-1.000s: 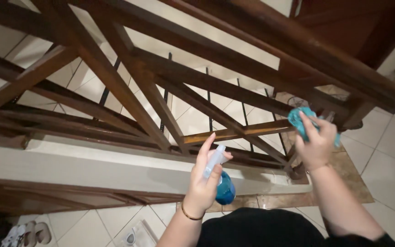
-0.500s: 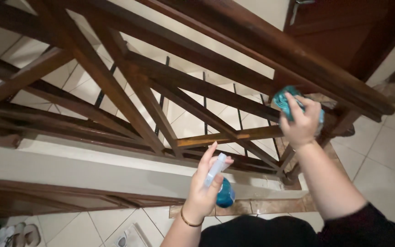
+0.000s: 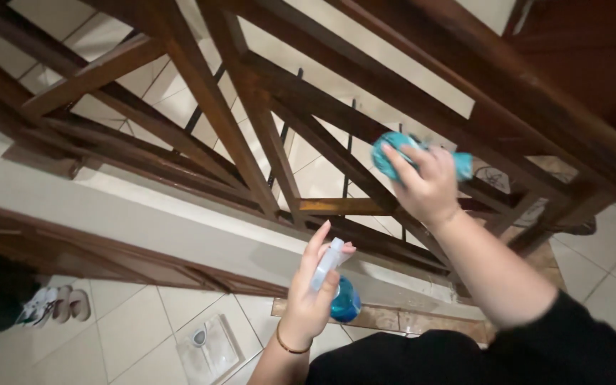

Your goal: Wiping a wooden stair railing with a cloth and spray bottle.

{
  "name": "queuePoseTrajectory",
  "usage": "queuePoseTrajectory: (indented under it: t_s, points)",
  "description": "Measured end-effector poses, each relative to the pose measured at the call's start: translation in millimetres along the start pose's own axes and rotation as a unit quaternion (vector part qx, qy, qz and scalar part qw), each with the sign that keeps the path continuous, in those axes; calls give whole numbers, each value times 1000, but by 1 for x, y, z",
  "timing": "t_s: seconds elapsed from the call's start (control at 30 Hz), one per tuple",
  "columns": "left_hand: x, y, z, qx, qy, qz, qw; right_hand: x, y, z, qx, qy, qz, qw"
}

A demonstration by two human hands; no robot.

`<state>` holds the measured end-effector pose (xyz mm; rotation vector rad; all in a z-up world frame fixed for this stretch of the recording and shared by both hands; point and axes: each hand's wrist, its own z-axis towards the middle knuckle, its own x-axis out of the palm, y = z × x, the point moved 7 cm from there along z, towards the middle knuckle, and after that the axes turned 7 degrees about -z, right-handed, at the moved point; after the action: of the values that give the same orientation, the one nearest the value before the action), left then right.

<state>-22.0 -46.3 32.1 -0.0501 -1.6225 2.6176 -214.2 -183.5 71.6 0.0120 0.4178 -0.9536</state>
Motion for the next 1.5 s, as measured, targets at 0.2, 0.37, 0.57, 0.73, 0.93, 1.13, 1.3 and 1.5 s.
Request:
queuePoseTrajectory:
  t_s: [0.2, 0.37, 0.57, 0.73, 0.93, 1.13, 1.3, 1.5]
  points:
    - [-21, 3, -11, 5, -26, 2, 1000, 15, -30, -75, 31, 49, -43, 997]
    - [-27, -3, -12, 16, -37, 14, 999, 30, -7, -22, -13, 32, -48, 998]
    - [-20, -6, -3, -16, -25, 18, 999, 40, 48, 50, -38, 5, -9, 999]
    - [-15, 0, 4, -1, -8, -25, 1000, 70, 69, 27, -46, 29, 21, 998]
    - [-18, 7, 7, -16, 14, -10, 1000, 76, 44, -68, -57, 102, 11, 993]
    - [-25, 13, 10, -2, 10, -30, 1000, 63, 1, -174, 28, 307, -41, 951]
    - [-14, 18, 19, -9, 32, -21, 999, 1, -29, -148, 132, 197, -61, 970]
    - [4, 18, 27, -5, 62, -33, 997, 16, -68, -235, 168, 220, -118, 954]
